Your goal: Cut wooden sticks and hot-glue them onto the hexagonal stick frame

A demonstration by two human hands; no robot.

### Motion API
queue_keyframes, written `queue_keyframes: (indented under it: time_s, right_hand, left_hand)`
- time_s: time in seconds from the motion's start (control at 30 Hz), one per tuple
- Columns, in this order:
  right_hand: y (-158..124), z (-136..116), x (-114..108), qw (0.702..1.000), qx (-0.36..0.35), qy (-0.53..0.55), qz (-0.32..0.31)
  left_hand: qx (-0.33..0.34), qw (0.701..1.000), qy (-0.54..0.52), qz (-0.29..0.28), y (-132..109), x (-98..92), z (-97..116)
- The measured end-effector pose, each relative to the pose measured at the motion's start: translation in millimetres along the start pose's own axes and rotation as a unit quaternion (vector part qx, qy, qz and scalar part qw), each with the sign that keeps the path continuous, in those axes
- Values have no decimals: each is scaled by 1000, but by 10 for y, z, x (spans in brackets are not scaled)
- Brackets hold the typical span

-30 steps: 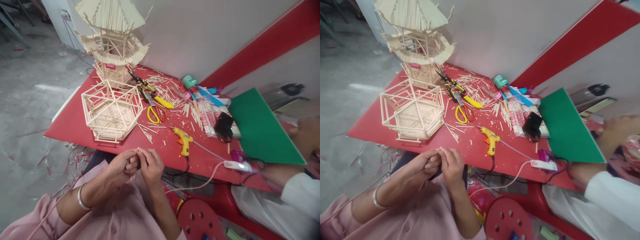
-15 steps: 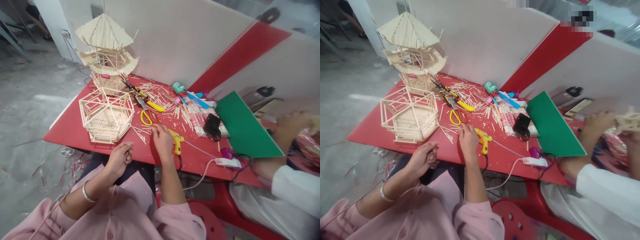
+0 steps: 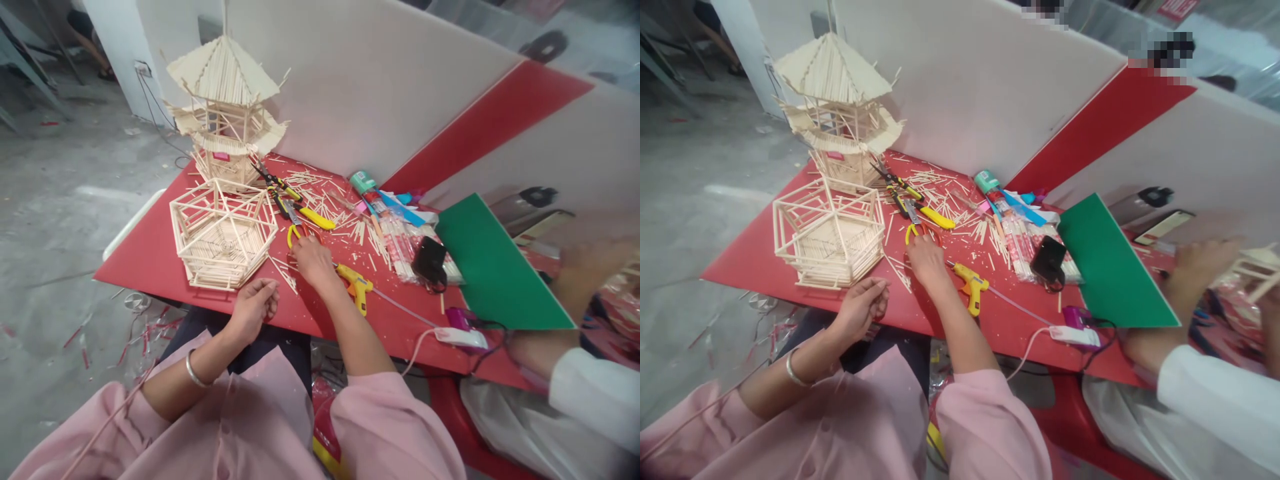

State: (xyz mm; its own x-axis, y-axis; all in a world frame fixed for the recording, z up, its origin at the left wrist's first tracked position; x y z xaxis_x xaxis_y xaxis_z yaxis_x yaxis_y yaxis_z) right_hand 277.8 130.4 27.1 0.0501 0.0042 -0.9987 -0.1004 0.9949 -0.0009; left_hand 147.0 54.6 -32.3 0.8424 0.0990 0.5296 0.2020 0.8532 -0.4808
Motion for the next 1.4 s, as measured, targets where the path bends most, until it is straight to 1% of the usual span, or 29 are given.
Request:
queue_keyframes:
  time_s: [0.1,0.17,0.23,0.3,0.33,0.37,0.4,0.43,0.5,0.53,0.57,0.63,0.77,0.9,1.07,1.1,1.2,1.3,1.4]
  right_hand:
    - [4,2,25,1000,8,9,6]
    - [-13,44,13,999,16,37,16]
    - [-55,115,-42,995,34,87,36]
    - [-146,176,-150,981,56,168,77]
    - [-216,190,-213,967,67,224,101]
    - [-300,189,-266,947,77,288,122]
    - [-395,174,-298,919,90,360,136]
    - [-495,139,-293,886,107,431,134]
    - [-695,10,-194,821,145,543,98]
    - [-788,-76,-126,797,160,577,77]
    - [-871,-163,-61,779,170,601,62]
    - [-1000,-310,47,756,180,627,55]
    - [-1108,-482,205,729,199,650,75]
    - [-1101,-622,241,711,200,669,82]
    - [-1107,-814,304,654,214,724,55]
    - [-1109,-843,320,650,216,727,53]
    - [-1098,-898,360,652,220,723,56]
    - [-1065,-960,403,647,220,728,45]
    - [-1025,-1020,369,658,199,724,50]
  left_hand:
    - [6,1000,7,-4,2,-8,-17]
    - [5,1000,8,-7,12,-8,-29]
    - [4,1000,7,-11,25,-4,-40]
    - [10,1000,7,-17,30,3,-39]
    - [14,1000,9,-21,25,8,-35]
    - [19,999,15,-28,12,19,-28]
    - [24,999,27,-39,-9,32,-20]
    - [27,997,42,-50,-40,46,-12]
    - [26,994,74,-74,-121,58,-2]
    - [22,992,87,-85,-166,52,-2]
    - [17,991,96,-94,-211,34,-2]
    - [7,989,109,-102,-286,-41,-11]
    - [-7,987,136,-87,-355,-289,-48]
    - [-24,986,148,-79,-384,-465,-37]
    - [-17,984,161,-73,-407,-576,65]
    - [-14,984,162,-73,-407,-596,80]
    - [-16,985,154,-77,-401,-648,106]
    - [-20,988,132,-83,-393,-684,144]
    - [-26,990,120,-75,-383,-740,186]
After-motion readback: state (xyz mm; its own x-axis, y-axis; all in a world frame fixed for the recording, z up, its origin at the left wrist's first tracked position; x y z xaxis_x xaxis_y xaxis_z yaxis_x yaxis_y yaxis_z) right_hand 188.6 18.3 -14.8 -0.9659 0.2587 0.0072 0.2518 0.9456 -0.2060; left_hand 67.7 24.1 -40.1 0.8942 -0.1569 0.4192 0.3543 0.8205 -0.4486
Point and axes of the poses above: each hand's wrist, its own y-axis towards the middle knuckle, its own x-axis out of the palm, z = x × y, the point moved 8 cm from there along y, towards the middle knuckle, and after that the axes turned 7 degrees about z, right-handed, at the moved point
